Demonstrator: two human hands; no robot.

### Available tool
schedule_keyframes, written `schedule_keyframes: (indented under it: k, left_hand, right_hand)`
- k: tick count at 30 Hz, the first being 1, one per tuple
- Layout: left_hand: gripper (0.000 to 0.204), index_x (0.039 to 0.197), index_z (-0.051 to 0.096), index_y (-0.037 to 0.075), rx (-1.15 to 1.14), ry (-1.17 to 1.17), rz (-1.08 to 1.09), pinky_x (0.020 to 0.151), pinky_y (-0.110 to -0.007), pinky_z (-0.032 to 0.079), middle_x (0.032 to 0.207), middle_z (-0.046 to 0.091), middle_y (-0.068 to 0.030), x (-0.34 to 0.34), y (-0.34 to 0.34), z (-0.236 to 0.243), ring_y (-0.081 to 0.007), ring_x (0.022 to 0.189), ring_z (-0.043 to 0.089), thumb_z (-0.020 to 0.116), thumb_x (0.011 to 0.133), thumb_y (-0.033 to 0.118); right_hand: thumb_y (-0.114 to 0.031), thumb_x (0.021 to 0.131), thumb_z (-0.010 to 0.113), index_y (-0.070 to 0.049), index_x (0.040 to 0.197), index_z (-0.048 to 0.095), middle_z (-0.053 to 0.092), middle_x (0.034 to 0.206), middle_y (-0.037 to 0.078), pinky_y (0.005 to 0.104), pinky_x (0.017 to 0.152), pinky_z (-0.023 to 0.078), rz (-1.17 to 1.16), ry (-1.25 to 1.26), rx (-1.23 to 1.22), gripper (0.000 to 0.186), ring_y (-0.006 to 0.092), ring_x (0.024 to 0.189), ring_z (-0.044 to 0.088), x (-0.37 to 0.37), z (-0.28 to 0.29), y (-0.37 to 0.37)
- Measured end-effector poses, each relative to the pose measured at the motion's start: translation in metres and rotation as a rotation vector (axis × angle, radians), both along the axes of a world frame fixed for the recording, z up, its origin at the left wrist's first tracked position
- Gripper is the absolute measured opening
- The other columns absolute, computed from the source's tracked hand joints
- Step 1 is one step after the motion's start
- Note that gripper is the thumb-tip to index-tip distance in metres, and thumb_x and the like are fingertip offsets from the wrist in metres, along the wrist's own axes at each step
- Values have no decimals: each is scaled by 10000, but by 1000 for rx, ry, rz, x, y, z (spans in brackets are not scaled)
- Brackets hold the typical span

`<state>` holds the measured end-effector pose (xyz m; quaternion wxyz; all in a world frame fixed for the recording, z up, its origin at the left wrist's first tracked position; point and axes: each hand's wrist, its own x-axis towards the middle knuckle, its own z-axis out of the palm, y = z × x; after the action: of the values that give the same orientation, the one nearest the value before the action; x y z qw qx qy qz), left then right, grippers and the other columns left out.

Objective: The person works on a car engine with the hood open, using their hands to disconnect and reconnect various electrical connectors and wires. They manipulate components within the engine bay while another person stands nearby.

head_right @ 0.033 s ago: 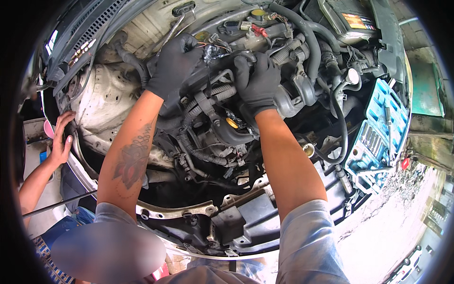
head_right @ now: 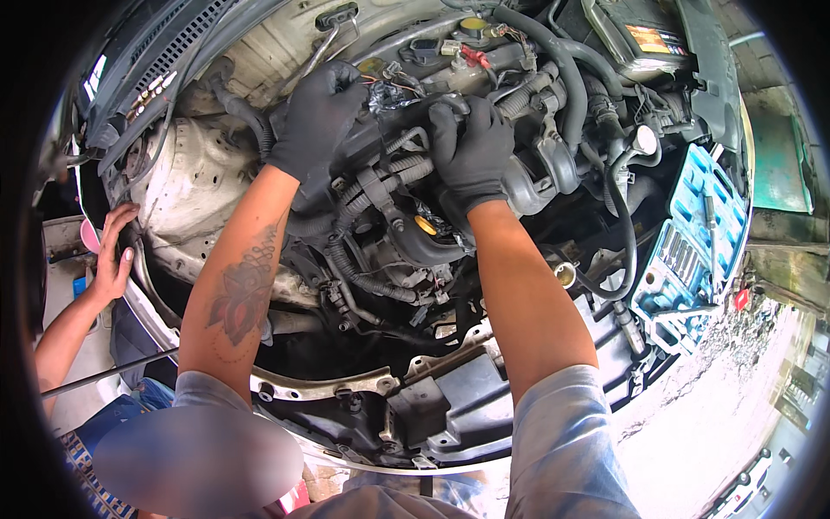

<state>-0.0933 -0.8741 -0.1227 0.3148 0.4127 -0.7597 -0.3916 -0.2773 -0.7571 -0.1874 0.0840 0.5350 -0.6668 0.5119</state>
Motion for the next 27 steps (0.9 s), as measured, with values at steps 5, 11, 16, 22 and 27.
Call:
schedule_keyframes:
  k: [5,11,16,22,27]
  left_hand:
    - [206,1035,681,-38,-60,194,-67,693,-384,519,796,676,-188,1,-7,-11,-220,683,620,645,891,104]
    - [182,1114,694,-12,-177,20,-82,640,-273,483,827,683,-42,5,-7,-14,-77,680,563,600,982,71]
    - [171,1086,692,-17,-90,97,-61,623,-272,475,813,680,-33,-3,-6,-17,-68,672,551,635,996,116]
    - [179,1081,693,-25,-51,78,-52,636,-278,477,788,673,-26,-4,-2,-14,-75,672,545,655,994,126]
    - [235,1065,697,-16,-58,55,-3,741,-371,527,886,720,-158,0,-1,-8,-261,780,663,689,936,180]
  right_hand:
    - [-329,900,746,-20,1125,631,680,904,181,498,738,515,79,-184,-18,399,396,806,663,5,9,6]
    - [-241,864,809,24,1257,621,682,975,145,397,769,546,-24,-84,-76,510,302,853,677,27,64,47]
    - [-134,855,796,-60,1116,718,719,916,139,367,712,557,216,-185,529,282,265,813,730,50,75,68]
    - [-63,914,749,-2,1011,724,742,829,82,265,683,536,429,-625,355,117,126,732,687,11,108,73]
    - [-63,929,750,-8,968,727,732,812,64,248,673,525,413,-579,8,71,114,719,676,42,156,42]
